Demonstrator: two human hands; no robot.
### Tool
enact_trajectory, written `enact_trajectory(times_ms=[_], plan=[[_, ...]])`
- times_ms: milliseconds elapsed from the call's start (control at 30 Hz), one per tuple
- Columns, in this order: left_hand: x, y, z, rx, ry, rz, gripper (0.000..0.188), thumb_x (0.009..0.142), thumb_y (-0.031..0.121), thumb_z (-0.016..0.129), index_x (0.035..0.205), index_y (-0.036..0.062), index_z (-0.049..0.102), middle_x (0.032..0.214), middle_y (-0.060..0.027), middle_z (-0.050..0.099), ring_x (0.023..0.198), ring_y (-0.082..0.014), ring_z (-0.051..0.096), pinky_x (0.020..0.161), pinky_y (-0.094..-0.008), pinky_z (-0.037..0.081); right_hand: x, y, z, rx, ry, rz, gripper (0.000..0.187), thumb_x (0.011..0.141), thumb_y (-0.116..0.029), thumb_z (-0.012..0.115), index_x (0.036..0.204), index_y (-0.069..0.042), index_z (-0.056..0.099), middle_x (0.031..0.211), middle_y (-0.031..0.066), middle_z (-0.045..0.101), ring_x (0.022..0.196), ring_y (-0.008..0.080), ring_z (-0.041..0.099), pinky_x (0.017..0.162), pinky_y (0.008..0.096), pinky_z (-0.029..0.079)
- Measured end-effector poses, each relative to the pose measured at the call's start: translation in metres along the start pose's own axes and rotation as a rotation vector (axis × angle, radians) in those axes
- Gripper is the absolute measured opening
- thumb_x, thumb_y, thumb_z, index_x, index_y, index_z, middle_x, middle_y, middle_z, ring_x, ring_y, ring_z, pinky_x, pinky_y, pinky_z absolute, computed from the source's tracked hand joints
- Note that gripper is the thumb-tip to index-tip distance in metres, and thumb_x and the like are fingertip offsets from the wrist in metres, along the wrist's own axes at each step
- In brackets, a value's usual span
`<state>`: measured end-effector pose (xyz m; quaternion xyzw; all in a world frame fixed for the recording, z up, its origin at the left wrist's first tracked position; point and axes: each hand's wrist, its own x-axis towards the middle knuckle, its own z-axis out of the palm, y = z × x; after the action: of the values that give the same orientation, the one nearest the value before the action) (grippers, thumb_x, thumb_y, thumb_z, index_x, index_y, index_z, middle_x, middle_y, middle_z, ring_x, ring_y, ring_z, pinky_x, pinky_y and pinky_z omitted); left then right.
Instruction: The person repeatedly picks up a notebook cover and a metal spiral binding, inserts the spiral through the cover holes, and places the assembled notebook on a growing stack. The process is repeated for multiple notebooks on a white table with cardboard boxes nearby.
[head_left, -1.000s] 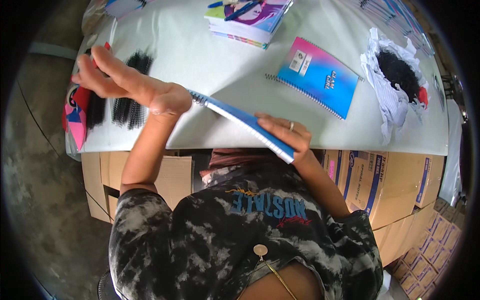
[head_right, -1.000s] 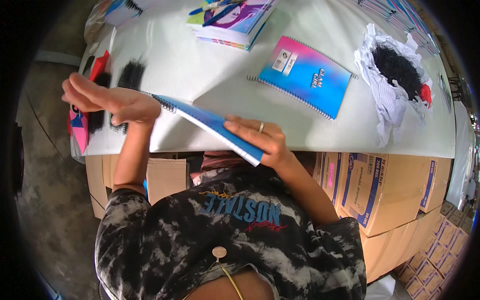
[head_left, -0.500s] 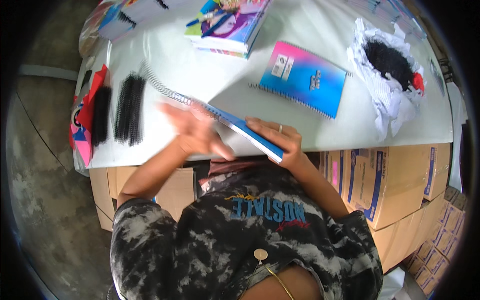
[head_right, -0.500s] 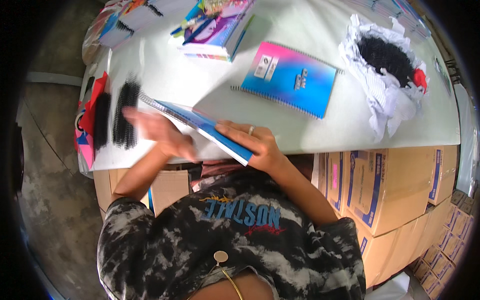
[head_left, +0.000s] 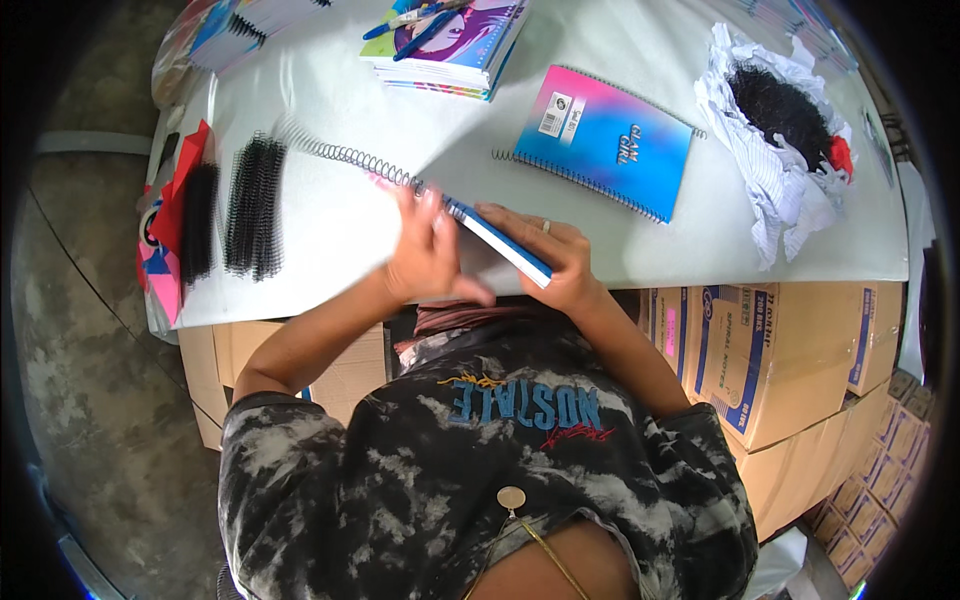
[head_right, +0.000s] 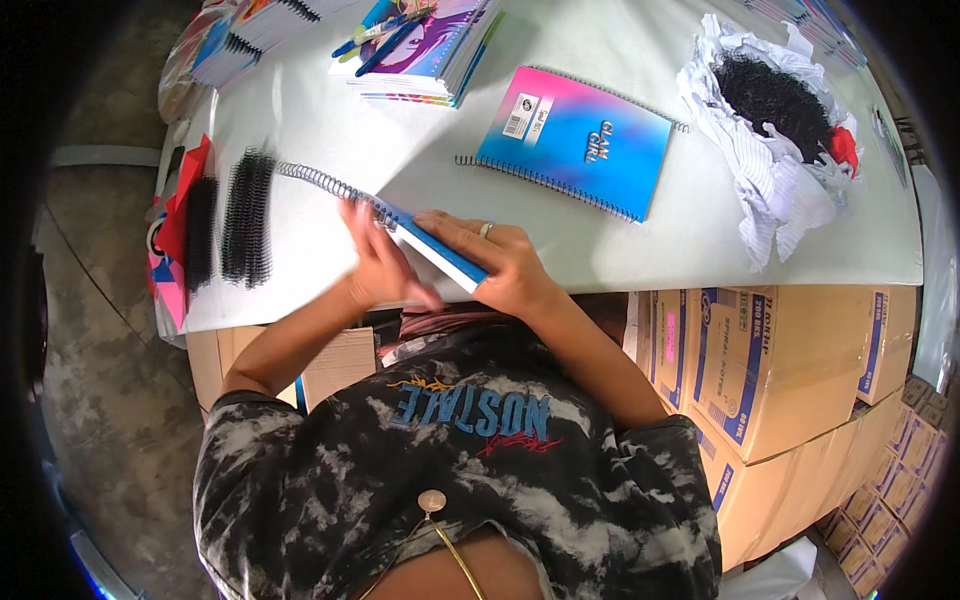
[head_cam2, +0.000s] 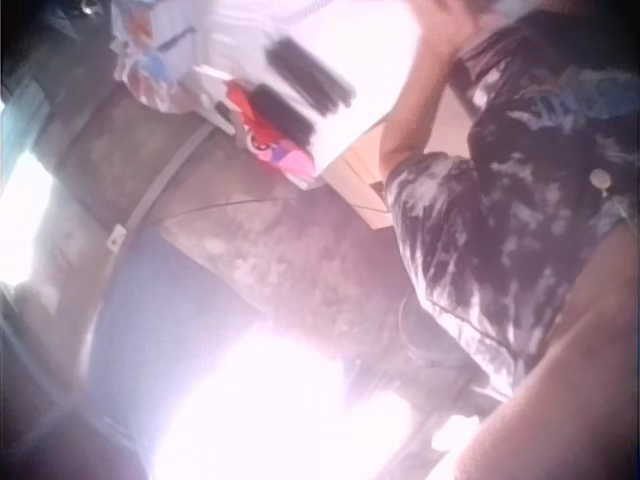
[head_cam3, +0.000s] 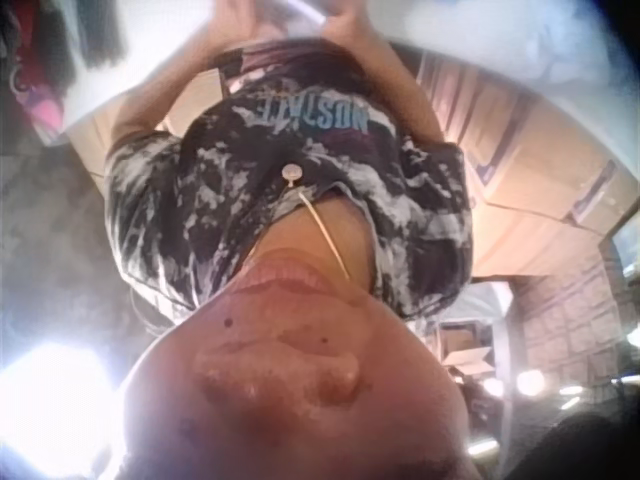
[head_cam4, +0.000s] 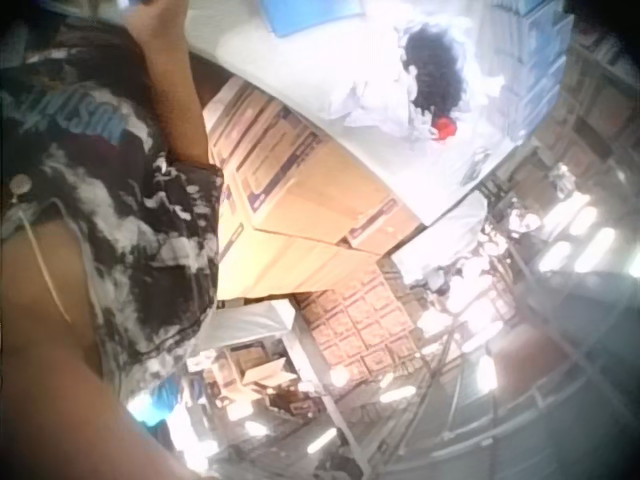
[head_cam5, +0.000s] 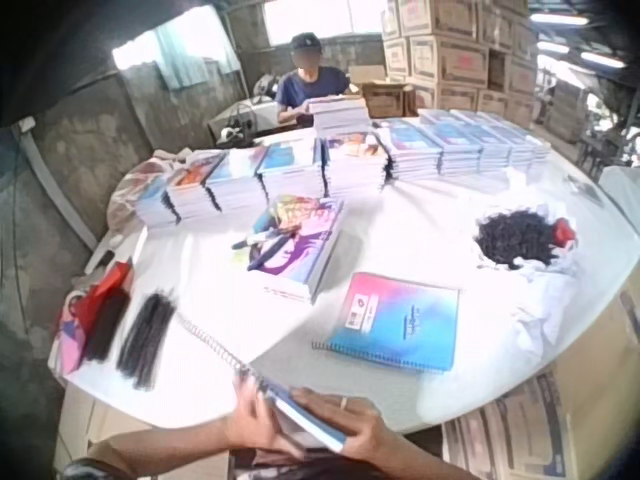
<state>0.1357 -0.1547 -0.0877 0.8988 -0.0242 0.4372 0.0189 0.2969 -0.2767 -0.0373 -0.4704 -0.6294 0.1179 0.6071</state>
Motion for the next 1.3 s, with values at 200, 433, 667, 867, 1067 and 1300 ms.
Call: enact_trajectory(times_ms=[200, 433, 667, 867, 1067, 1300], plan=[[0.060, -0.016, -0.015, 0.056, 0.198, 0.045, 0.099, 0.072, 0.072, 0.049, 0.135, 0.0003, 0.023, 0.135, -0.0260, 0.024, 0.127, -0.0387, 0.019, 0.106, -0.0509, 0.012, 0.005, 0.008, 0.011, -0.017, -0.010, -0.128, 0.041, 0.072, -0.006, 0.067, 0.112, -0.003, 0.059, 0.103, 0.0141, 0.063, 0.092, 0.0266, 0.063, 0.077, 0.0343, 0.052], [0.021, -0.001, -0.014, -0.041, 0.100, 0.095, 0.099, 0.069, 0.075, 0.048, 0.133, 0.0017, 0.030, 0.131, -0.0245, 0.034, 0.126, -0.0429, 0.021, 0.101, -0.0593, 0.010, 0.005, 0.010, 0.019, -0.182, -0.007, -0.084, 0.031, 0.072, -0.004, 0.066, 0.102, -0.001, 0.061, 0.101, 0.0134, 0.064, 0.090, 0.0265, 0.064, 0.076, 0.0353, 0.052], [-0.038, 0.014, -0.010, -0.129, -0.348, 0.030, 0.097, 0.067, 0.077, 0.046, 0.131, 0.0059, 0.030, 0.126, -0.0162, 0.040, 0.119, -0.0412, 0.029, 0.097, -0.0599, 0.020, 0.013, 0.001, 0.040, -0.047, 0.051, 0.032, 0.040, 0.071, -0.004, 0.067, 0.110, -0.001, 0.059, 0.102, 0.0145, 0.064, 0.089, 0.0282, 0.064, 0.075, 0.0344, 0.052], [0.043, -0.018, -0.049, 0.119, 0.218, -0.067, 0.075, 0.078, 0.058, 0.044, 0.125, 0.0000, 0.039, 0.126, -0.0165, 0.041, 0.114, -0.0331, 0.040, 0.087, -0.0475, 0.038, 0.027, -0.008, 0.072, -0.102, -0.014, -0.064, 0.042, 0.071, -0.002, 0.065, 0.113, -0.002, 0.058, 0.099, 0.0145, 0.064, 0.085, 0.0278, 0.065, 0.071, 0.0324, 0.053], [0.001, -0.002, -0.051, -0.146, -0.112, -0.011, 0.092, 0.073, 0.073, 0.041, 0.132, 0.0014, 0.033, 0.133, -0.0234, 0.031, 0.122, -0.0464, 0.025, 0.093, -0.0605, 0.019, 0.024, -0.017, 0.081, -0.088, 0.070, 0.035, 0.043, 0.070, -0.004, 0.067, 0.112, -0.003, 0.058, 0.100, 0.0156, 0.064, 0.086, 0.0274, 0.065, 0.071, 0.0326, 0.052], [-0.006, 0.004, -0.034, -0.208, -0.053, 0.081, 0.101, 0.076, 0.071, 0.040, 0.141, 0.0007, 0.006, 0.141, -0.0320, 0.008, 0.131, -0.0482, 0.005, 0.101, -0.0629, 0.002, 0.014, -0.017, 0.079, -0.187, 0.095, 0.051, 0.051, 0.068, -0.002, 0.066, 0.118, -0.004, 0.054, 0.110, 0.0166, 0.060, 0.095, 0.0296, 0.062, 0.079, 0.0357, 0.050]])
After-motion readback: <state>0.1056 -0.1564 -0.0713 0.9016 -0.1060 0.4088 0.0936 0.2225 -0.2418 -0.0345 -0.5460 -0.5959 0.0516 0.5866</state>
